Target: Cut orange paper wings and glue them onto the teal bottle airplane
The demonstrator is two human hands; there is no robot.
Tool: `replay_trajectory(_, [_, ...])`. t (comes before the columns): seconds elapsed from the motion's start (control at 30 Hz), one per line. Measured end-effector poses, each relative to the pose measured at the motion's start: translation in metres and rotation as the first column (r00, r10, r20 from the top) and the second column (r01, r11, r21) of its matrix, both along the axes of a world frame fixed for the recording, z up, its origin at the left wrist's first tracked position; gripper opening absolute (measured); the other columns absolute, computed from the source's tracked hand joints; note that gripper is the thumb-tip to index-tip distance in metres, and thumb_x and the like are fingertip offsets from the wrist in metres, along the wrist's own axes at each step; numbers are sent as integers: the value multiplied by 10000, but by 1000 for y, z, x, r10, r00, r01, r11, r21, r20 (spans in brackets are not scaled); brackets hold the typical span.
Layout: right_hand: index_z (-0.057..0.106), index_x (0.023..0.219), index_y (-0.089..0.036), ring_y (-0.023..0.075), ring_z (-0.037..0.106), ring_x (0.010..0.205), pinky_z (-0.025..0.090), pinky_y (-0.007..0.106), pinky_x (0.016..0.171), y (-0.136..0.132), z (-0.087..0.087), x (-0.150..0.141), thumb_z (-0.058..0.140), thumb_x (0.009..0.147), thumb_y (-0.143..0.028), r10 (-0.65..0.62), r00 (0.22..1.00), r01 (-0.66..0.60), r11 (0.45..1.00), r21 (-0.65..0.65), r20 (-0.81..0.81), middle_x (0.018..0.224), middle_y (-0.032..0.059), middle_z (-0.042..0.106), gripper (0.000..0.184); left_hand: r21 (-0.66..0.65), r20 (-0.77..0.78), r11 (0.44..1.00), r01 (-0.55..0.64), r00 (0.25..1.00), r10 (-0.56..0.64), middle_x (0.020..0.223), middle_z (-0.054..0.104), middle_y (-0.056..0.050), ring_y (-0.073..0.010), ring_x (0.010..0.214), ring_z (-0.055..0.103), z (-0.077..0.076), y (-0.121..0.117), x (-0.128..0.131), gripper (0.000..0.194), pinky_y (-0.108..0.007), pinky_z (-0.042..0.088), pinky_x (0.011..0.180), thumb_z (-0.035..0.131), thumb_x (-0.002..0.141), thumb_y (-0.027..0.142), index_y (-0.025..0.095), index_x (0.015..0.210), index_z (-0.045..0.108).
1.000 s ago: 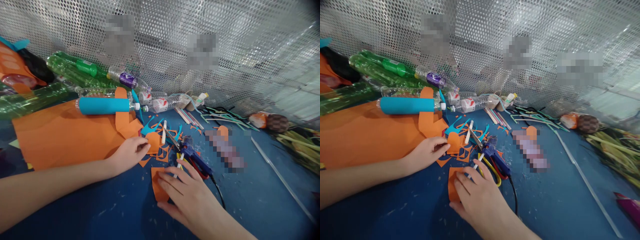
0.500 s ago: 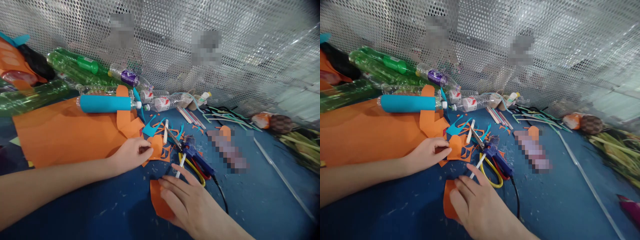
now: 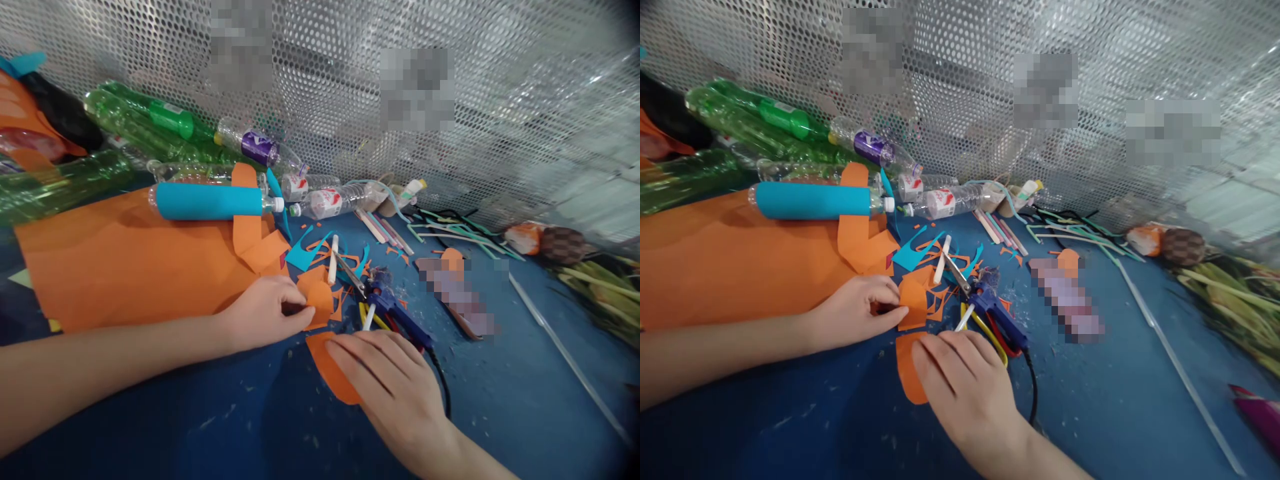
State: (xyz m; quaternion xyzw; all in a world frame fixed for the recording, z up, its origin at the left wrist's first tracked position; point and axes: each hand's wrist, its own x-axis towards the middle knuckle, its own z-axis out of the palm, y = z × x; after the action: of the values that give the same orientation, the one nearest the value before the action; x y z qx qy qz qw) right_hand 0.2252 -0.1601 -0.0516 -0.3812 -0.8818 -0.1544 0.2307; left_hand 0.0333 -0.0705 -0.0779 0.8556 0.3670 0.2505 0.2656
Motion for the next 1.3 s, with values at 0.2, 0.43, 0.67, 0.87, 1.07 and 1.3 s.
replay_trajectory(0.2, [678, 949, -127, 193, 647, 840, 504, 331, 724, 2, -13, -3, 372, 884, -47, 14, 998, -17, 999, 51, 58, 943, 61, 727, 322, 12, -1, 1000, 21, 1000, -21, 560, 527, 9, -91, 544, 481, -2, 0, -1, 370, -218, 344, 520, 500, 788, 214, 152, 439, 393])
replay_trajectory(0.43, [677, 940, -117, 181, 644, 821, 492, 337, 730, 5, -18, -3, 349, 882, -40, -6, 998, 5, 1000, 27, 65, 923, 60, 728, 342, 14, 17, 1000, 27, 999, -27, 602, 556, 5, -86, 536, 485, -2, 1, -1, 343, -209, 345, 508, 499, 791, 217, 153, 459, 442])
replay_trajectory(0.67, [679, 922, -110, 176, 647, 826, 469, 338, 759, 5, -20, -4, 344, 900, -49, 7, 998, -9, 999, 37, 62, 929, 51, 730, 341, 26, 28, 999, 31, 999, -31, 594, 541, 7, -75, 526, 489, -2, 1, 0, 340, -202, 343, 511, 502, 790, 216, 144, 464, 437])
replay_trajectory(0.87, [684, 917, -116, 178, 647, 825, 491, 350, 756, 7, -18, -3, 349, 893, -44, 21, 997, -24, 999, 40, 71, 921, 56, 731, 344, 7, 24, 1000, 23, 999, -23, 601, 543, 4, -80, 545, 499, -1, 1, 1, 342, -205, 345, 520, 506, 792, 222, 144, 467, 429])
replay_trajectory(1.07, [685, 869, -109, 179, 657, 801, 501, 340, 754, 9, -18, -4, 355, 892, -31, 52, 997, -54, 998, 44, 52, 892, 58, 735, 340, 2, 17, 1000, 22, 1000, -22, 590, 532, 6, -80, 542, 494, -1, 1, 0, 350, -206, 343, 519, 506, 786, 215, 144, 456, 414])
replay_trajectory(1.3, [683, 889, -90, 186, 661, 833, 518, 321, 770, 9, -19, -4, 338, 887, -17, 63, 997, -63, 998, 13, 50, 925, 76, 730, 353, 15, 33, 999, 30, 999, -30, 565, 505, 14, -75, 530, 481, -1, 2, 1, 357, -203, 338, 520, 507, 783, 205, 144, 454, 383])
